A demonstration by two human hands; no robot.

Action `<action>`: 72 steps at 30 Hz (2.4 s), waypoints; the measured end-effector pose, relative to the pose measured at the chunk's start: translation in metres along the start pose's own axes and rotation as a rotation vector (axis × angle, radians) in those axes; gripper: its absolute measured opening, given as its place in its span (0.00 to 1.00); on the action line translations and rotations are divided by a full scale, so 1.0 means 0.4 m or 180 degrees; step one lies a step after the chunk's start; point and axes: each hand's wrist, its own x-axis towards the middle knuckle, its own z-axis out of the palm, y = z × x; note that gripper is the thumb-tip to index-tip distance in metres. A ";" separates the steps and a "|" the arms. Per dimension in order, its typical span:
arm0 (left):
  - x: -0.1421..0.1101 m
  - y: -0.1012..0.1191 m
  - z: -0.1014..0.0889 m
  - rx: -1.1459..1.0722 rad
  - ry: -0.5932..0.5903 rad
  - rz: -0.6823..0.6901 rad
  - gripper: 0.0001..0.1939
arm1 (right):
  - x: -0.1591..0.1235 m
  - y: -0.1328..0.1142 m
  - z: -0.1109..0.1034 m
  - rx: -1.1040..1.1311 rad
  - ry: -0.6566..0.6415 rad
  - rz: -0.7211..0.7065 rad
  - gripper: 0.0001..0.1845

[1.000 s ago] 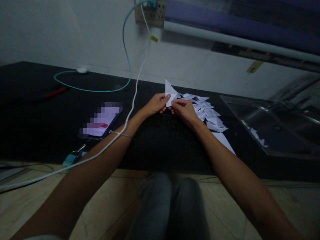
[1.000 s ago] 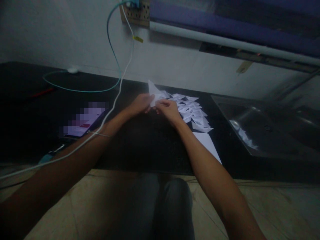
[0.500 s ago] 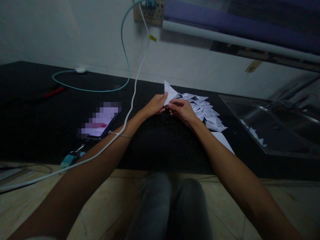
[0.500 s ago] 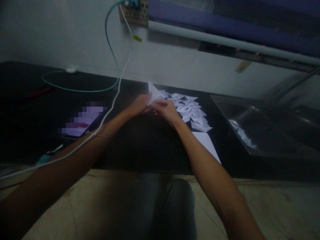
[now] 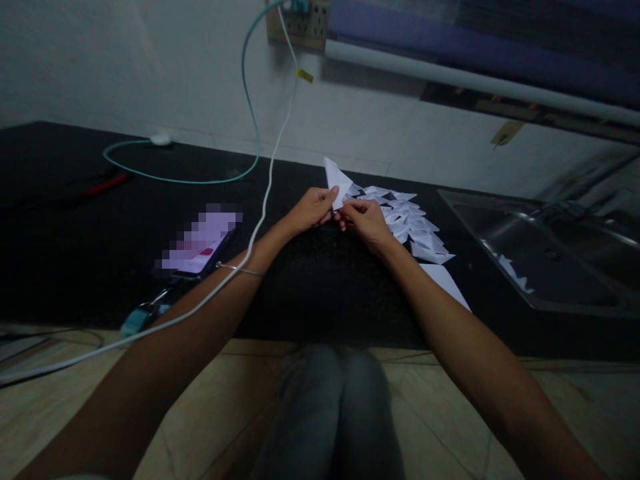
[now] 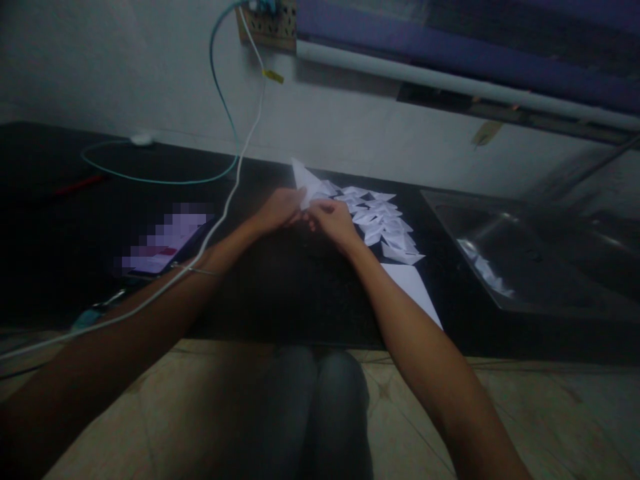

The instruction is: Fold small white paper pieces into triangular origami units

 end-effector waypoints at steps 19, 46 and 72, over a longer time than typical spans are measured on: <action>-0.003 0.004 0.017 0.0413 -0.0203 0.0018 0.25 | 0.005 0.013 -0.001 0.0208 0.0118 -0.0003 0.19; 0.002 -0.006 0.014 0.1787 0.0354 0.0241 0.27 | 0.005 0.004 0.005 -0.0492 0.0712 -0.0479 0.13; 0.002 0.003 0.014 0.1240 0.0218 0.0339 0.19 | -0.015 -0.053 0.015 0.1506 -0.0173 0.0754 0.08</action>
